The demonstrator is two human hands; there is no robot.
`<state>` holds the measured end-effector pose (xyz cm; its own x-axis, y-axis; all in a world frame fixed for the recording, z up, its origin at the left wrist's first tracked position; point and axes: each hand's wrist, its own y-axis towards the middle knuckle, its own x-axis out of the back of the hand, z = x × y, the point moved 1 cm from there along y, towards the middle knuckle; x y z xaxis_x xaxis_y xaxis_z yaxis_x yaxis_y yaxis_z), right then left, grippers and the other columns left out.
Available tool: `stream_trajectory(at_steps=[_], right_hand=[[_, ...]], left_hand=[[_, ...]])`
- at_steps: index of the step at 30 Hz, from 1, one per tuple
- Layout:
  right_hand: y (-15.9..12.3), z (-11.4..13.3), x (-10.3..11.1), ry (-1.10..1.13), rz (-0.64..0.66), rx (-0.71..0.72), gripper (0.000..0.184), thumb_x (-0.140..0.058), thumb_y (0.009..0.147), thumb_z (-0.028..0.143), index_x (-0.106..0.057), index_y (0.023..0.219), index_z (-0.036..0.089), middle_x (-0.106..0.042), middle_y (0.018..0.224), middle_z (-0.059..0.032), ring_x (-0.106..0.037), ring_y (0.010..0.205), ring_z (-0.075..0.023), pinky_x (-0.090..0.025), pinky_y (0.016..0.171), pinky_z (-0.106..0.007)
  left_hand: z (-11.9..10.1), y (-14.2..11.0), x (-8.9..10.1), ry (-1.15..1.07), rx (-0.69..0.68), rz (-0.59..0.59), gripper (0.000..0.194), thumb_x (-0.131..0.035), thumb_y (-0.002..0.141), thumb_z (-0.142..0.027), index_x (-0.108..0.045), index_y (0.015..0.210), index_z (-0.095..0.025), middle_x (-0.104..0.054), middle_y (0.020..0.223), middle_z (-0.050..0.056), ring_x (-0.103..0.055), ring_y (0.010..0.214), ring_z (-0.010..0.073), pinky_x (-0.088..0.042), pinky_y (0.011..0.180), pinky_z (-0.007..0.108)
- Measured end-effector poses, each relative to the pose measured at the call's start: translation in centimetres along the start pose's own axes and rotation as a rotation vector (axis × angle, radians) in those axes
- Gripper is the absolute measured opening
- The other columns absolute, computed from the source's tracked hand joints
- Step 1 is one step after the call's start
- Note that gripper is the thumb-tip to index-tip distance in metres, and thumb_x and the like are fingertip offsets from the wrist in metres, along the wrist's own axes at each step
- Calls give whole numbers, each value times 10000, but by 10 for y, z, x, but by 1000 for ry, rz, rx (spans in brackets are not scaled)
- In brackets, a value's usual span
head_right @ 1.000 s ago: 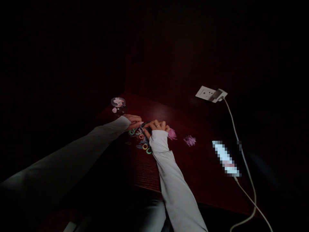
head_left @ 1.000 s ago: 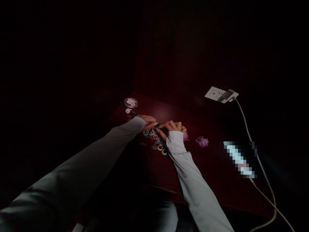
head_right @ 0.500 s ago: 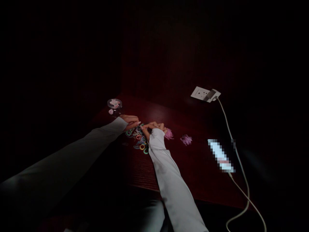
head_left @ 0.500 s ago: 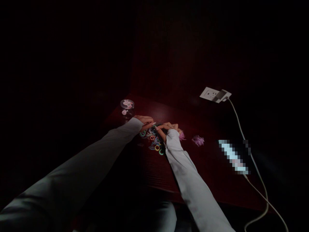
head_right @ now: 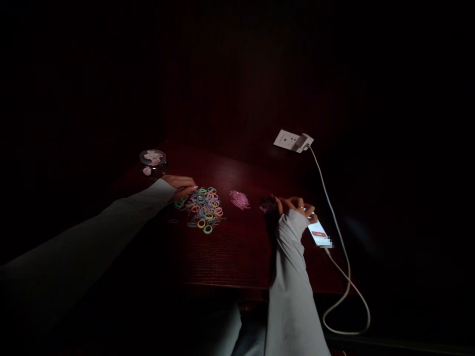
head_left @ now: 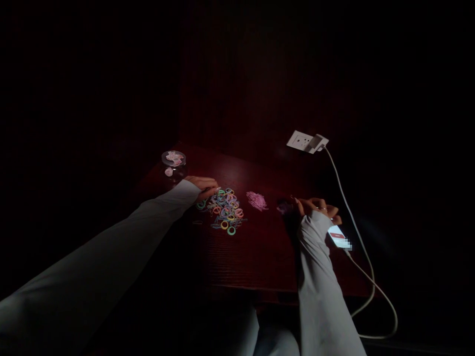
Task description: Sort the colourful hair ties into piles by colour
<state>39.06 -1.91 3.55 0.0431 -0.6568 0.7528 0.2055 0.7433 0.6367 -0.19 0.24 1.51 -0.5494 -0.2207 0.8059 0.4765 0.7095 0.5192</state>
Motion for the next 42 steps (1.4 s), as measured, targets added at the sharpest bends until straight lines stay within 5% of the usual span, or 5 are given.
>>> stream_trajectory(at_steps=[4,20,23,33,42], right_hand=[[-7,-24,3,-84,64,-34,442,-459,964,553,-813,905,294,-665,1106,-113,-423,1111,-368,-251,886,-507],[-10,-6,3,16,4,-22,456,-420,992,521,-808,921,292,-678,1099,-102,-438,1082,-329,-227,885,-483],[-14,13,6,38,27,93,434,-401,1014,487,-788,976,293,-684,1113,-96,-451,1072,-320,-220,878,-459],[-52,112,-12,136,218,811,239,-490,1008,331,-697,911,258,-737,934,-34,-502,960,-235,-223,902,-398],[-39,158,-26,296,244,734,270,-517,968,329,-681,779,229,-709,765,-7,-513,868,-199,-198,874,-373]], left_hand=[[2,0,-2,-32,15,26,390,-395,1029,-408,-720,936,-215,-752,927,19,-651,794,126,-408,682,221],[5,-1,-3,-6,13,17,400,-383,1027,-412,-713,928,-209,-748,928,24,-648,795,127,-399,666,220],[7,0,-5,5,18,-3,399,-385,1018,-417,-706,899,-212,-747,893,14,-636,768,119,-377,635,220],[17,2,-9,58,23,-68,330,-448,947,-402,-676,809,-207,-677,722,1,-603,703,136,-381,661,250],[16,3,-8,103,49,-99,305,-454,961,-395,-663,823,-221,-636,689,-14,-566,709,142,-392,718,272]])
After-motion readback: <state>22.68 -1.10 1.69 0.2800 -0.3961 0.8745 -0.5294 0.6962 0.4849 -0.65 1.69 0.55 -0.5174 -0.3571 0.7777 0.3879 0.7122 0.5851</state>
